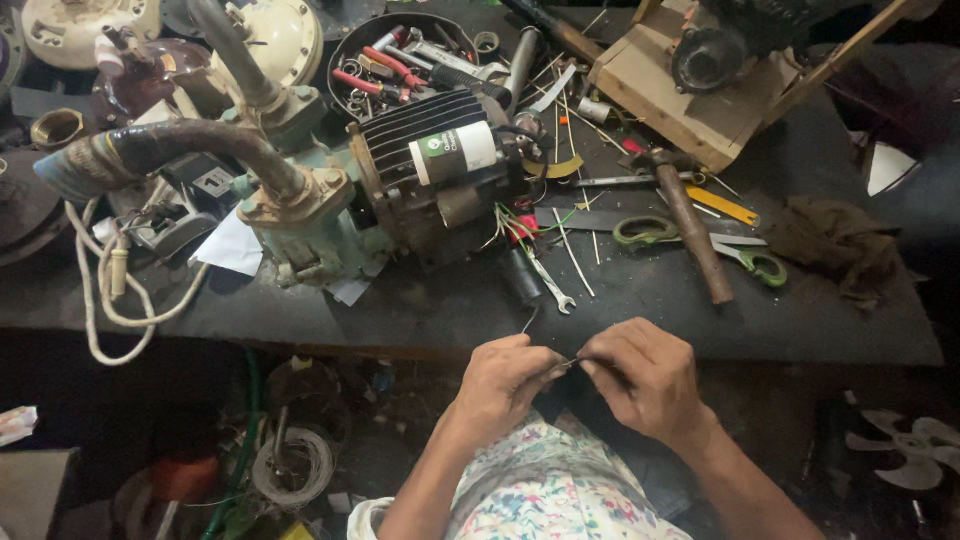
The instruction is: The person secures a cylindrical electric motor onto a bench vise using a hammer and a metal rod. They then wrap electrical tape around the motor's wires and connect the wires to a terminal block.
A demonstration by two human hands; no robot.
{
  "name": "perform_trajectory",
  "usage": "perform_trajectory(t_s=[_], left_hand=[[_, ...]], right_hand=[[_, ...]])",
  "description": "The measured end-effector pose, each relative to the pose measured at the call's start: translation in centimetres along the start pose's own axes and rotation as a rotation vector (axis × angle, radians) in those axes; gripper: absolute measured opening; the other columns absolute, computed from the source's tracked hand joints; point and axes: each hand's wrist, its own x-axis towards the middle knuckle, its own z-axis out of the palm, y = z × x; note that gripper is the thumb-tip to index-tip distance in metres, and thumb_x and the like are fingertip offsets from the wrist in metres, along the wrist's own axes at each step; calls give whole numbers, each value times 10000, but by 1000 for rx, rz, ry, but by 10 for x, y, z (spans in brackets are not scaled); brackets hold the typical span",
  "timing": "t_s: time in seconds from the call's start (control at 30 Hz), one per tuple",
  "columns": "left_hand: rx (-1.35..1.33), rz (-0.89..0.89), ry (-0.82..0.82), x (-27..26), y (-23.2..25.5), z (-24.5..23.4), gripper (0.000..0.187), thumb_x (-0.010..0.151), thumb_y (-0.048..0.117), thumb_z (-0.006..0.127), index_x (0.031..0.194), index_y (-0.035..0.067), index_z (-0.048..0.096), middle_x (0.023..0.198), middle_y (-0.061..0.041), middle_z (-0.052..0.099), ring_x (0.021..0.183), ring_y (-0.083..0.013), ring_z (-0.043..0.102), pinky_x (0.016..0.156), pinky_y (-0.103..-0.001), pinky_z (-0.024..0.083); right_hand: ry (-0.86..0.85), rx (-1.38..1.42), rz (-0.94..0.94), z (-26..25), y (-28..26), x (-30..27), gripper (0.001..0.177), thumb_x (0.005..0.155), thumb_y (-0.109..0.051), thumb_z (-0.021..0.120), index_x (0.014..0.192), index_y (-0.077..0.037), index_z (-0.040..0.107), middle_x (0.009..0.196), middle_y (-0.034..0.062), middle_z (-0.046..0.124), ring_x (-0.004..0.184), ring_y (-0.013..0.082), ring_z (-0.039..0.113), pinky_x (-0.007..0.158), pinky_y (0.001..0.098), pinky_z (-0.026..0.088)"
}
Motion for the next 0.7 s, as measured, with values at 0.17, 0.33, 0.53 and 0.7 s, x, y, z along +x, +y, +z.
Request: perform_trajectory(t_s=[0.17,0.33,0.53,0.7], left_hand=[[60,-45,-42,-2,0,1,125,835,53,719,960,57,717,800,-84,699,694,-275,602,647,-374,477],[9,0,-28,-3,-2,1,105,857,54,708,961,57,713,826,-82,705,707,-280,598,662,-371,481],[23,-52,-9,-4,-2,0,88,859,55,696,946,42,702,748,-109,633,708,-293,596,647,-390,467],[42,-98,-2,-3,2,-1,54,901,98,707,913,46,700,712,-121,599,682,-304,593,623,-404,460]], right_hand=[[-184,826,656,13,13,-15,133,941,-110,660,985,10,698,862,82,685,826,131,633,752,280,523],[-147,723,542,6,9,-12,158,911,-66,646,1036,16,696,928,70,702,869,131,677,761,289,550],[5,-15,-40,-1,-13,12,254,722,-95,831,950,-92,719,886,37,722,824,211,702,701,332,553],[3,-76,-97,0,-12,21,202,717,-99,826,903,-89,747,858,14,721,800,213,698,675,347,554]])
